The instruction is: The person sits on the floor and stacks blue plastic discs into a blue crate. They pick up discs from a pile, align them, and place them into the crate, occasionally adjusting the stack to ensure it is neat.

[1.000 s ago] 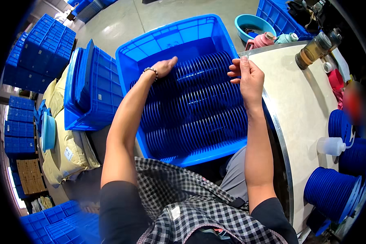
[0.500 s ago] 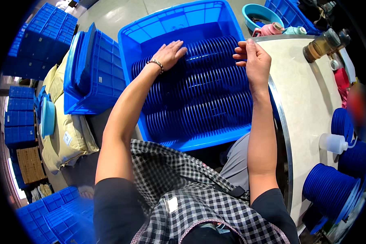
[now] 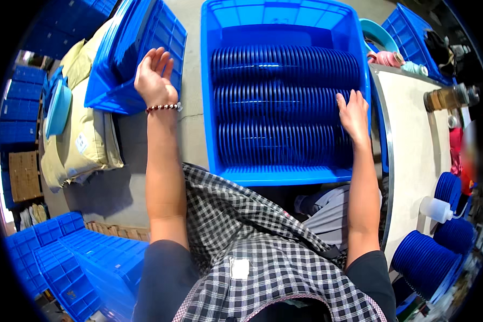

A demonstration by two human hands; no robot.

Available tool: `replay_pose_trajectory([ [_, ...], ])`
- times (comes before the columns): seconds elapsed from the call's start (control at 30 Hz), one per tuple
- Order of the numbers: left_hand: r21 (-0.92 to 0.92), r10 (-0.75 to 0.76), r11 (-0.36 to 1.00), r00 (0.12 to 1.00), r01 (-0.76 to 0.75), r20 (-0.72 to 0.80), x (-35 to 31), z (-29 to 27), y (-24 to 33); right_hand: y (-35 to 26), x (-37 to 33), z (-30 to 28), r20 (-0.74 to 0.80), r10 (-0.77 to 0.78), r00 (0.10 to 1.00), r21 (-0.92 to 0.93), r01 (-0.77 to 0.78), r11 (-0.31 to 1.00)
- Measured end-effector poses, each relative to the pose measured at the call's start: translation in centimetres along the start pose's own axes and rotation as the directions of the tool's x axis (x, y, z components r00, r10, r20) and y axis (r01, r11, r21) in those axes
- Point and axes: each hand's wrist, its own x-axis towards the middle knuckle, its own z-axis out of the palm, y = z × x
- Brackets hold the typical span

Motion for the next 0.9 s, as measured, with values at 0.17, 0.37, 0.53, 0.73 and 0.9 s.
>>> replay_pose_trajectory([
  [0.17, -0.135, -0.071, 0.987, 0.994, 0.082, 0.085, -0.5, -0.5, 1.2, -8.0, -4.9, 7.0, -0.194, 0.165, 0.967, 0.077, -0.153, 0.985],
  [0.37, -0.225, -0.151, 0.956, 0.972, 0.19, 0.181, 0.7, -0.9, 1.0, -24.7, -13.5, 8.8, -0.059, -0.063, 0.996, 0.054, 0.066, 0.996],
  [0.53, -0.239, -0.221, 0.934, 0.956, 0.265, 0.194, 3.7, -3.2, -0.2, -27.6, -16.6, 11.1, -0.1, -0.406, 0.908, 0.158, 0.418, 0.895],
  [0.73, -0.216, -0.257, 0.92, 0.92, 0.327, 0.296, 3.6, -2.3, -0.5, -14.5, -11.6, 9.6, -0.118, -0.75, 0.651, -0.016, 0.754, 0.657],
  [0.9, -0.198, -0.275, 0.916, 0.907, 0.348, 0.319, 4.0, -3.2, -0.4, -5.3, -10.3, 5.0, -0.029, -0.449, 0.893, -0.073, 0.446, 0.892],
])
